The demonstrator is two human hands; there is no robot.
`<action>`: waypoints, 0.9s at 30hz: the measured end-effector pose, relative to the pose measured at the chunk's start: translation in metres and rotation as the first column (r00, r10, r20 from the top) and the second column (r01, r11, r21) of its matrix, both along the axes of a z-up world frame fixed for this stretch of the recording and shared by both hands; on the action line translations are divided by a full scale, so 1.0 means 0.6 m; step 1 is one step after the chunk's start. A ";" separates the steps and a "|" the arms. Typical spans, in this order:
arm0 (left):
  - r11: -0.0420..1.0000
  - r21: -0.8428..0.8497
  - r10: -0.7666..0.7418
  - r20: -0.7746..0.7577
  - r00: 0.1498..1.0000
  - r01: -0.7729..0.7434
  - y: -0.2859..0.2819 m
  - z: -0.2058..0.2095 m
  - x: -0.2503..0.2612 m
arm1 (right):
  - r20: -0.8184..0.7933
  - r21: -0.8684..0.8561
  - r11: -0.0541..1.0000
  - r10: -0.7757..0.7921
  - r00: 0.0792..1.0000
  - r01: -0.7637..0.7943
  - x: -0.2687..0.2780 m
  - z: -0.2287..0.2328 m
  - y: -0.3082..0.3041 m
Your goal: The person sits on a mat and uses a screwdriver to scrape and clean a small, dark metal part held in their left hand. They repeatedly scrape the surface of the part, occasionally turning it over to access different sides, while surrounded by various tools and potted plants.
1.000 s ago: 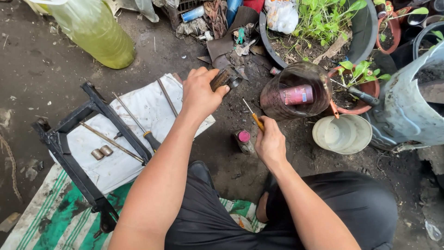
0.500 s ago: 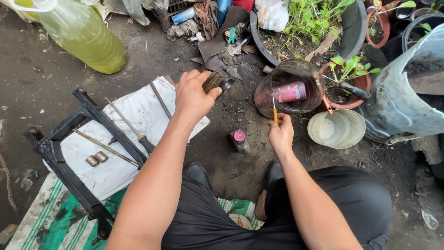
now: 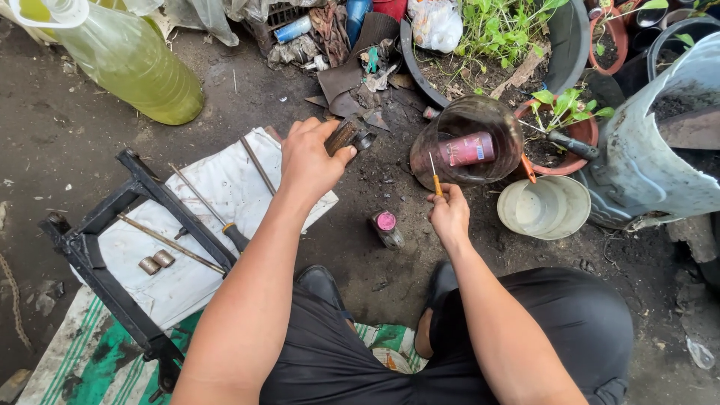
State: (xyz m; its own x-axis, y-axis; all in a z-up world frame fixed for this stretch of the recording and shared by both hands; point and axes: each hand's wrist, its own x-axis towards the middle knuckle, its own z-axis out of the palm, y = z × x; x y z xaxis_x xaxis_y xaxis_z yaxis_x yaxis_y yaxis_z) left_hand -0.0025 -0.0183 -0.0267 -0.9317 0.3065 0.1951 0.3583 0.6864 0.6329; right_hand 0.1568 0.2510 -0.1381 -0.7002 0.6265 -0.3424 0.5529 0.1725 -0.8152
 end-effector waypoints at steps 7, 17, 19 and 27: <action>1.000 -0.001 -0.014 0.008 1.000 0.014 -0.002 0.008 0.003 | -0.077 -0.400 0.896 -0.242 0.967 0.192 -0.017 0.014 0.012; 1.000 -0.003 -0.012 0.037 0.999 0.012 -0.003 0.014 0.009 | -0.018 -0.673 0.685 -0.392 0.920 0.279 -0.031 0.050 0.029; 1.000 -0.010 -0.007 0.038 0.999 0.008 -0.004 0.014 0.008 | -0.010 -0.653 0.708 -0.363 0.932 0.269 -0.037 0.045 0.034; 0.999 0.024 -0.031 0.008 0.999 0.031 -0.007 0.014 0.006 | -0.020 -0.257 0.940 -0.239 0.971 0.226 -0.054 0.037 0.091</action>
